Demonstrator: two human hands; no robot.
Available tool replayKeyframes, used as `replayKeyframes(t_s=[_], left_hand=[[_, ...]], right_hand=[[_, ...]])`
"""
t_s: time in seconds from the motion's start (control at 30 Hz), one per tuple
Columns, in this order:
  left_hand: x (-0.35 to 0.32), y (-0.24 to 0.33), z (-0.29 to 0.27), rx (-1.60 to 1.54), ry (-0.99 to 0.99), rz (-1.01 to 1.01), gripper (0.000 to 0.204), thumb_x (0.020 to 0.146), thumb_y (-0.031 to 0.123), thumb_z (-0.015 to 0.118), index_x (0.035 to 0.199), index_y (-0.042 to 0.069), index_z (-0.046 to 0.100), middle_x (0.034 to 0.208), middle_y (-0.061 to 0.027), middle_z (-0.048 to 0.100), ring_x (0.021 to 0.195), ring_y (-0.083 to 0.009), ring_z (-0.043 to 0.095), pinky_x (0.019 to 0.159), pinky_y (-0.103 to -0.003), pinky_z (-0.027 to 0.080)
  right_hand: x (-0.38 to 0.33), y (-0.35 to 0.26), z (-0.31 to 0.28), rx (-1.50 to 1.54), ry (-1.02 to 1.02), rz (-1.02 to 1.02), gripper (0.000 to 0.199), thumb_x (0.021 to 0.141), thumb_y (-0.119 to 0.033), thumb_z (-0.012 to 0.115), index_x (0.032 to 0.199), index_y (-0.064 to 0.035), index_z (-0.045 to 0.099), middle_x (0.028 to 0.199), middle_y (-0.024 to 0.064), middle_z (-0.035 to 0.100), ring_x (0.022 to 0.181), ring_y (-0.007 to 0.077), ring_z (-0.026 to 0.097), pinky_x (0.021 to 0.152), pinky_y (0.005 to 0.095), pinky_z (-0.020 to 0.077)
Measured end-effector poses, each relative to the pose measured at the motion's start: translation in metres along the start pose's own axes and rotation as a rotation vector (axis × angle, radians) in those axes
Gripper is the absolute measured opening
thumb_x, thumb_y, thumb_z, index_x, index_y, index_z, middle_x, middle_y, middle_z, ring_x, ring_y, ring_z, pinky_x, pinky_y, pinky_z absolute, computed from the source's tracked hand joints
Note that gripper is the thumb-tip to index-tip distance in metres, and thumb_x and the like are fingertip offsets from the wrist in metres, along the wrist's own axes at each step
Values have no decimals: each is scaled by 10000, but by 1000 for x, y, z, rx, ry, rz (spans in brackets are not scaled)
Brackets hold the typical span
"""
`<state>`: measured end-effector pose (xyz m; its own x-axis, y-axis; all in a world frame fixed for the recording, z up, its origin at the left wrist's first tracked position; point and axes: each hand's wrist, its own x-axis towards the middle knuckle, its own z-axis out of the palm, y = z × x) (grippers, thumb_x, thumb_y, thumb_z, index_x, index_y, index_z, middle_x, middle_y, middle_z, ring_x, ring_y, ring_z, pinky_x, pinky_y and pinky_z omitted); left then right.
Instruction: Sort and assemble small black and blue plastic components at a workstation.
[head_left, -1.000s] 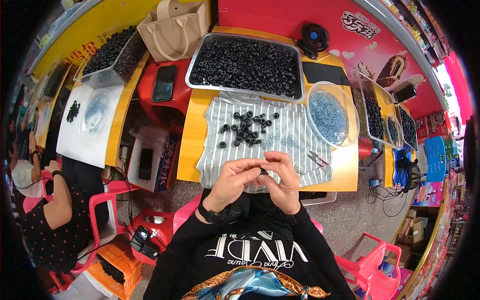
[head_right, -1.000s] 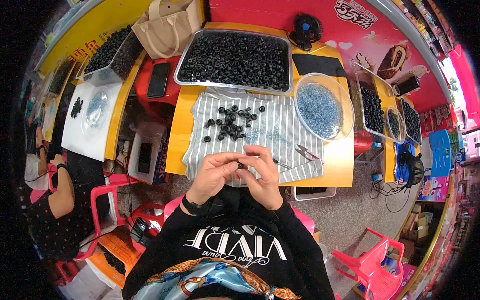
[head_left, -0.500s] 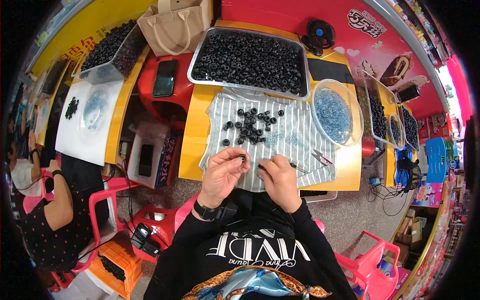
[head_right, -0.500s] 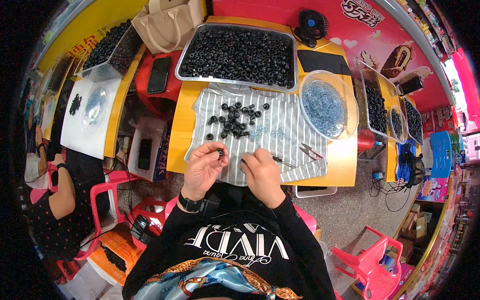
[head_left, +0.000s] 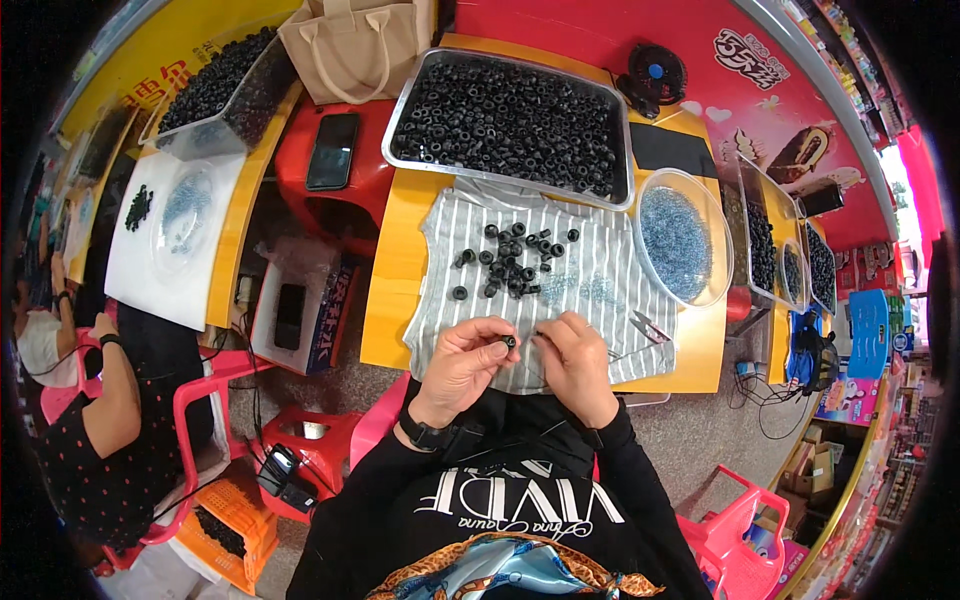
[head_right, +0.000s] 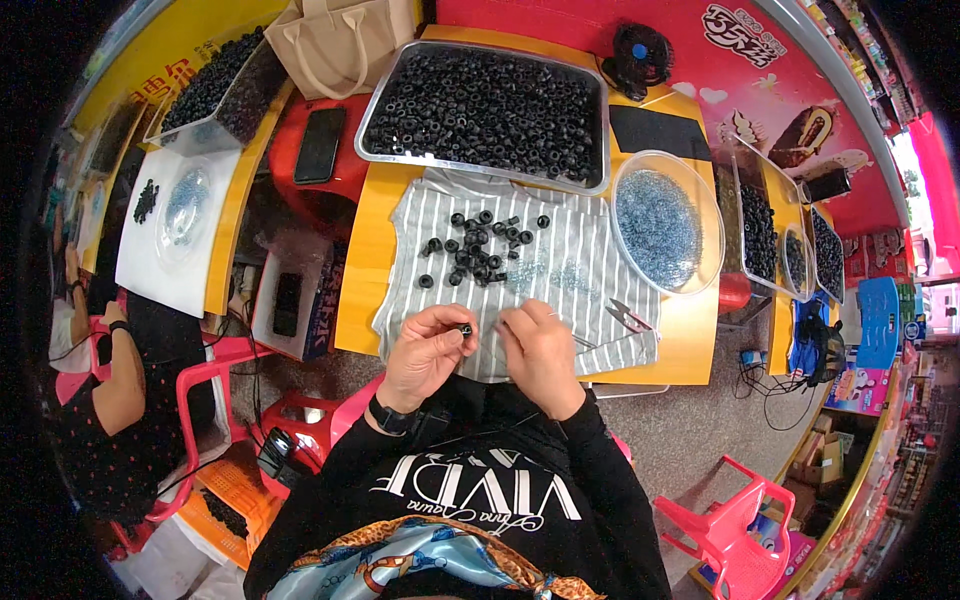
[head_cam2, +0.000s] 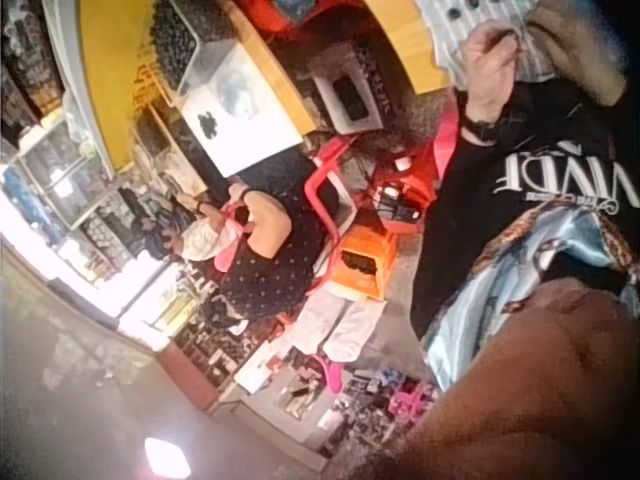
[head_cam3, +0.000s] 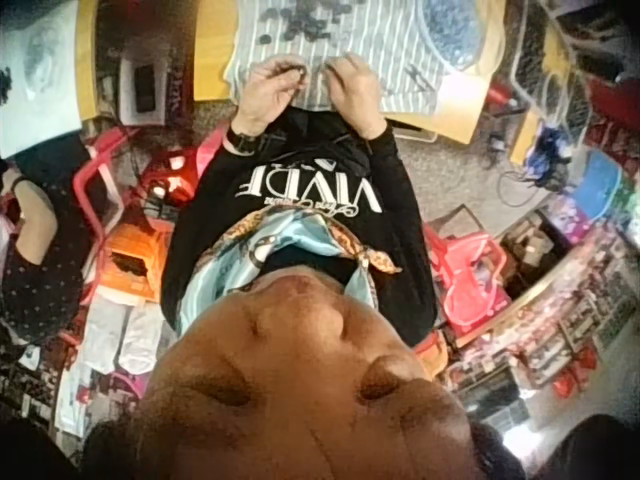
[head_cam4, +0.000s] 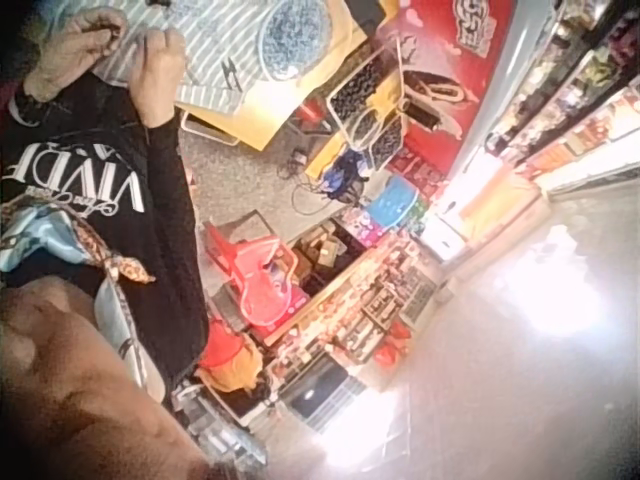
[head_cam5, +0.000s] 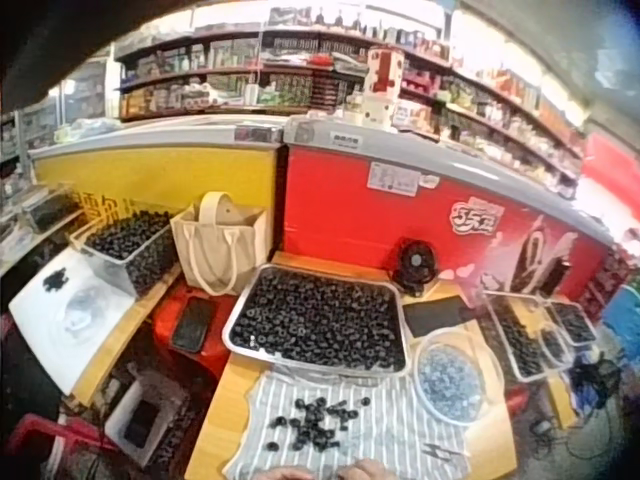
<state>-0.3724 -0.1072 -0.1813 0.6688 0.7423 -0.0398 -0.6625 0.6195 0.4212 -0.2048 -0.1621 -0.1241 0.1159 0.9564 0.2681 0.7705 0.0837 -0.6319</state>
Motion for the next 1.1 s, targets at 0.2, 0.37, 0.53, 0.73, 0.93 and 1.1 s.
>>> replayKeyframes(t_s=[0.2, 0.37, 0.53, 0.73, 0.93, 1.1], left_hand=[[-3, 1, 0, 15, 27, -38, 258, 885, -12, 626, 1142, -35, 616, 1021, -128, 659, 865, -186, 656, 770, -263, 529], [-3, 2, 1, 14, 45, -50, 275, 885, -2, 627, 1155, -47, 605, 1021, -140, 658, 856, -188, 652, 759, -262, 526], [-5, 2, 0, 26, 38, -42, 271, 890, 1, 622, 1155, -51, 602, 1027, -144, 660, 861, -192, 655, 762, -261, 530], [-6, 0, -1, 35, 40, -39, 265, 891, 12, 626, 1149, -46, 605, 1016, -132, 664, 862, -190, 656, 762, -265, 534], [-5, -1, -3, 34, 61, -47, 268, 889, 17, 633, 1150, -39, 609, 1014, -130, 669, 860, -188, 657, 767, -270, 536], [-4, -2, -2, 69, 50, -34, 264, 891, 9, 625, 1150, -37, 612, 1008, -124, 673, 858, -184, 655, 771, -271, 534]], right_hand=[[34, -2, 2, -166, 42, -54, 106, 736, -32, 668, 840, -37, 647, 781, 138, 514, 744, 344, 554, 612, 427, 448], [50, -5, 9, -328, 7, -80, 104, 721, -56, 674, 824, -46, 662, 806, 136, 517, 789, 334, 551, 625, 424, 454], [54, -4, 11, -344, -27, -50, 108, 715, -67, 682, 819, -44, 662, 807, 139, 515, 793, 335, 549, 637, 425, 454], [52, -1, 10, -275, 34, -108, 109, 721, -41, 681, 824, -23, 650, 827, 141, 535, 800, 331, 559, 655, 428, 455], [19, -20, -14, 335, 12, 82, 145, 768, 39, 638, 907, -1, 651, 789, 107, 585, 696, 192, 604, 595, 282, 462], [-12, -12, -3, 696, 13, 248, 141, 802, 35, 638, 937, -2, 652, 796, 43, 598, 743, 90, 584, 648, 235, 451]])
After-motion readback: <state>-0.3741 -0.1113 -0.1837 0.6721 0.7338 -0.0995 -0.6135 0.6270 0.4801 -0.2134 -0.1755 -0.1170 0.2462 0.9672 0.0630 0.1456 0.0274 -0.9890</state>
